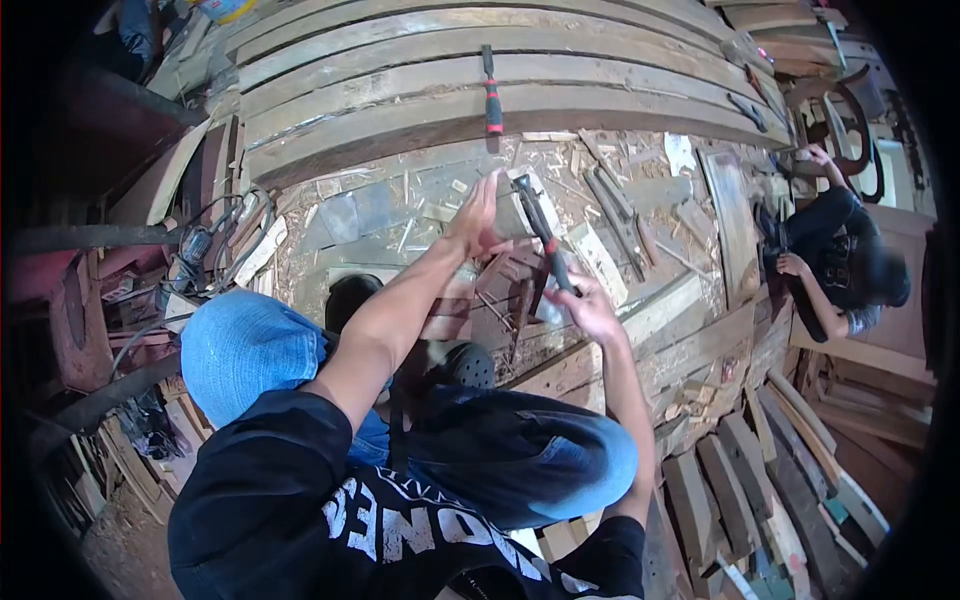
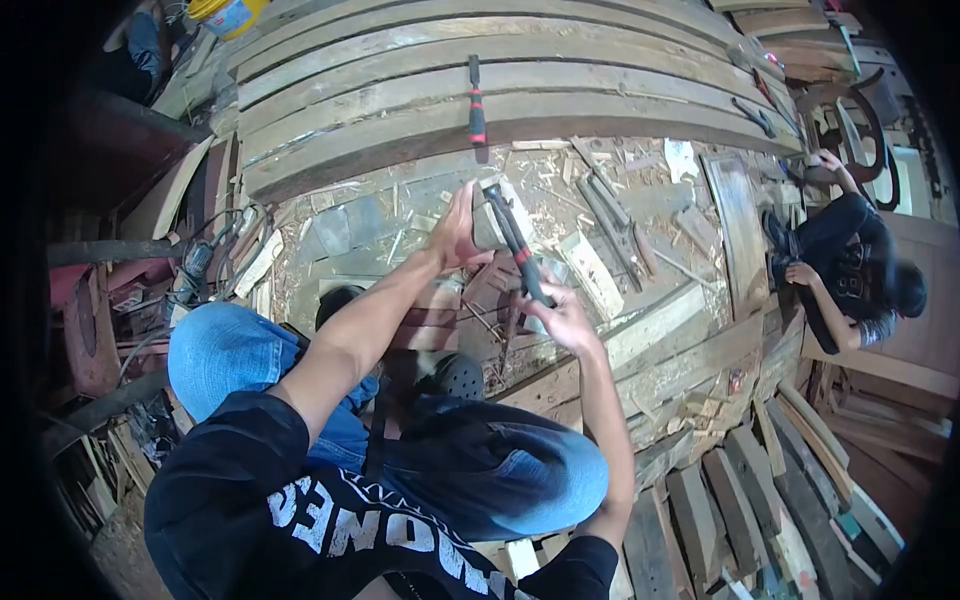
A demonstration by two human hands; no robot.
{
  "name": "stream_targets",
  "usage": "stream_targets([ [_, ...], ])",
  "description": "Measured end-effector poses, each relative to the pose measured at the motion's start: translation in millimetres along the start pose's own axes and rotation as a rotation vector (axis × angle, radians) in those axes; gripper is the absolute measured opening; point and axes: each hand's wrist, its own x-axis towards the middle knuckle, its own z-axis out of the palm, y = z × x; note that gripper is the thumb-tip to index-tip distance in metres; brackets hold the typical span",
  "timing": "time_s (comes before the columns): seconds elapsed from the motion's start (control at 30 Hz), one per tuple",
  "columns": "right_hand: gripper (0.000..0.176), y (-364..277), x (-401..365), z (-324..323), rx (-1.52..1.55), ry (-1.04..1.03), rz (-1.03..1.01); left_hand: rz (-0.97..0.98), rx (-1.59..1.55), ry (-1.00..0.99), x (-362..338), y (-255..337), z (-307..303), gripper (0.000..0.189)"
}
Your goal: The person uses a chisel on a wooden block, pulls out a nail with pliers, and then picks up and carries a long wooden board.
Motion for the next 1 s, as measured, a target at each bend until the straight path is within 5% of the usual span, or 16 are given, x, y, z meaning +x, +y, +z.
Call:
stream_targets([
  [0.07,0.026,-7.5,2.1,2.5,-0.056,0.015,-0.019,-0.069,0.031,-0.068,1.5,0.3,-2.1,0.122],
  [0.13,0.025,-15.9,-1.9,-2.4,0.293,-0.081,0.222,-0.056,0.042,-0.061,-0.9,-0.4,-3.3,0.122],
  [0.27,0.024,-36.4,-22.8,-20.6,0.136,-0.089,0.205,0.045,0.027,0.017,-2.5,-0.1,3.6,0.116],
  [0.47,0.026,-80.1,-77.3,-39.4,-0.254,-0.117,0.129,0.152,0.097,0.148,-7.4,-2.5,12.2,0.105],
  [0.7,0.025,-145.7,-99.9,-24.0,-1.038,0.178,0.097,0.042,0.151,-0.017,-12.9,4.7,11.6,0.116],
  [1.0,0.017,-176.0,-84.6,-11.5,-1.383,0.108,-0.018,0.162,0.154,0.087,-14.2,-5.6,16.5,0.123],
])
